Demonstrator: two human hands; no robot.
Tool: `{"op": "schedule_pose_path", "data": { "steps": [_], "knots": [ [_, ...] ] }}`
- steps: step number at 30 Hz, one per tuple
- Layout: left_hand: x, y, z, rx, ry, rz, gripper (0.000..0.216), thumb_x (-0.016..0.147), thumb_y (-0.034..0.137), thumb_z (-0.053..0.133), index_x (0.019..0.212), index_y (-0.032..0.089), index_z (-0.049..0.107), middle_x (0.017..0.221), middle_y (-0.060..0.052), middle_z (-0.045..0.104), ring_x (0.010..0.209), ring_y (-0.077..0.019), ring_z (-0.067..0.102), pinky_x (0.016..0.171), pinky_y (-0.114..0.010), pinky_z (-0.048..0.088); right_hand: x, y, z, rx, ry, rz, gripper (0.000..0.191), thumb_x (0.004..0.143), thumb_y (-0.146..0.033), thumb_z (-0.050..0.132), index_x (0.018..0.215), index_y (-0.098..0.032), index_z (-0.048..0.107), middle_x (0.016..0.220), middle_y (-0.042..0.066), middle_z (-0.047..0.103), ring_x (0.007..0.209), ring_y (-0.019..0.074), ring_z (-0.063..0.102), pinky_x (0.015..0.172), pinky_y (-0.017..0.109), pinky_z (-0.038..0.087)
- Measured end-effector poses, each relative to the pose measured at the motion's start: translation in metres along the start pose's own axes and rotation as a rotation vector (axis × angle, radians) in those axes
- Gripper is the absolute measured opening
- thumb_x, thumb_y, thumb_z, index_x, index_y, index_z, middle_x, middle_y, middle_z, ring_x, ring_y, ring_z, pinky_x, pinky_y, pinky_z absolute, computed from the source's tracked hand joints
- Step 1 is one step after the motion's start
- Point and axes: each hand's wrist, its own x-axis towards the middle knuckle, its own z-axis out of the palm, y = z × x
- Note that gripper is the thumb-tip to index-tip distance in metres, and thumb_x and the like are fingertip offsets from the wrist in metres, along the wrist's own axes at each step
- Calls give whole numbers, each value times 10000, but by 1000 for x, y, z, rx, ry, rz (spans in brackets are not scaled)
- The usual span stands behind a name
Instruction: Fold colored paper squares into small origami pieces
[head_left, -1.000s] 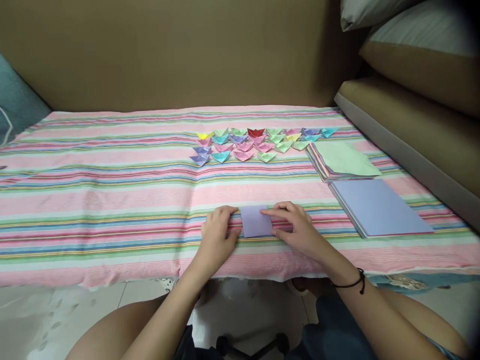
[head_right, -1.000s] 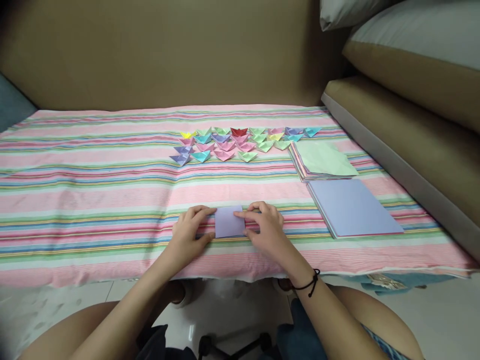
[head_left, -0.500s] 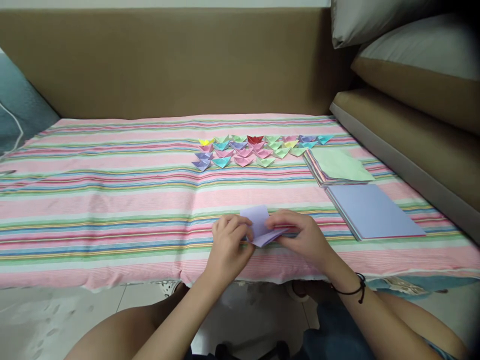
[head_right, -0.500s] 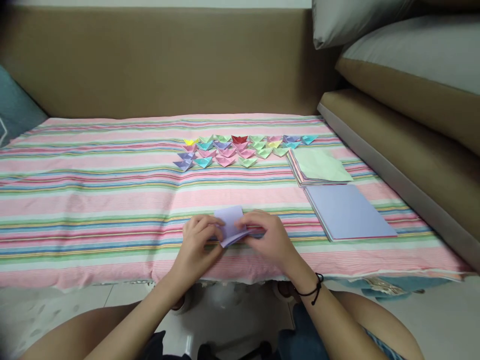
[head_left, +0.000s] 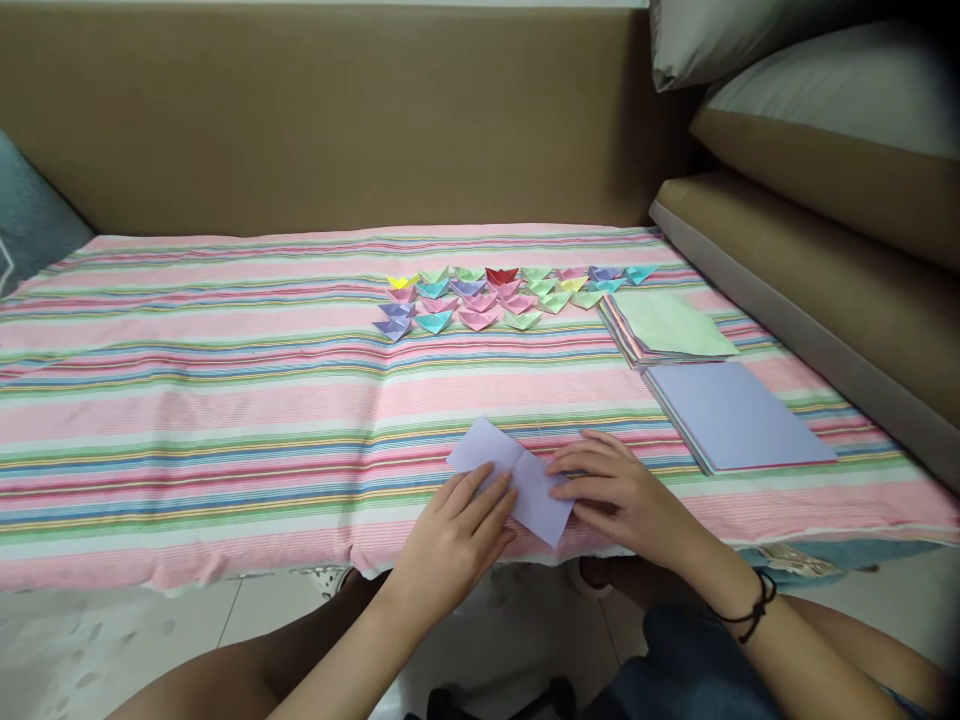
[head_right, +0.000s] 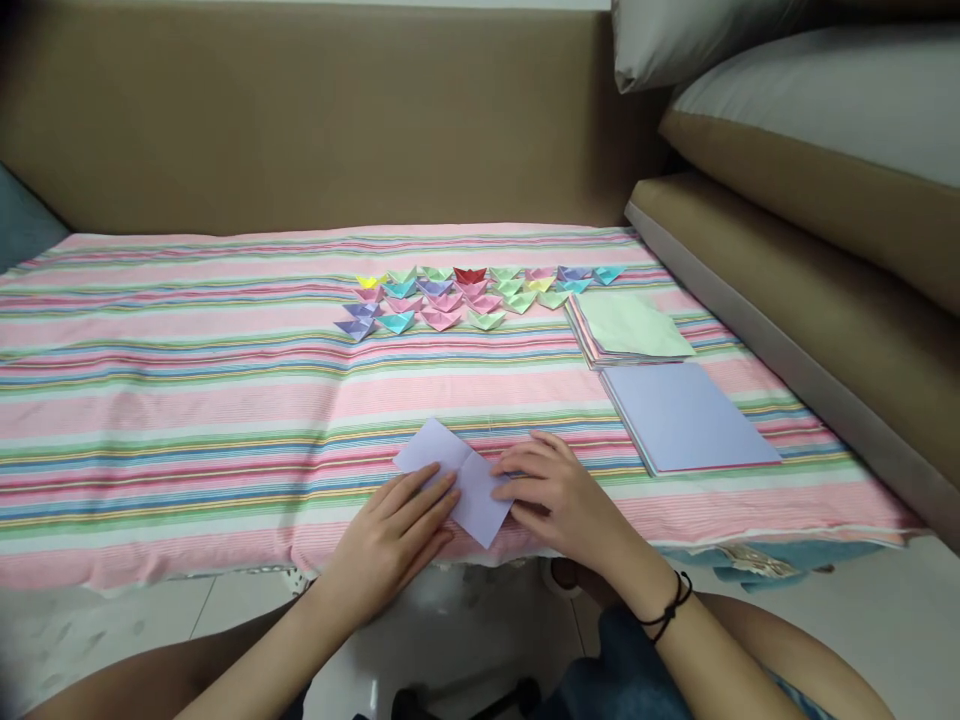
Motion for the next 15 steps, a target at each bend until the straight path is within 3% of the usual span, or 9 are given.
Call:
{"op": "schedule_pose_path", "data": {
  "steps": [5,12,15],
  "knots": [
    [3,1,-1,-44,78,-23,234,842,193,551,1061,131,602,1074,-100,665,1021,-267,571,787,-413,485,-7,2,-1,-3,49,-32,174,823,-183,569,901,-291,681,1005,24,683,989,204,580,922,476,385],
    [12,-2,-2,-69,97,-34,135,830,176,574,957,162,618,994,-49,691,919,-226,589,801,-399,437,-13,3,-5,-8,16,-9,131,804,-261,616,916,-286,680,1033,36,672,1016,233,552,913,491,381],
    [13,-1,-1,-53,115,-3,131,818,128,572,939,159,614,963,-42,697,890,-210,590,804,-384,425,-14,2,-5,31,33,15,242,745,-322,680,981,-274,659,1031,49,663,1017,239,545,929,493,373]
  ]
}}
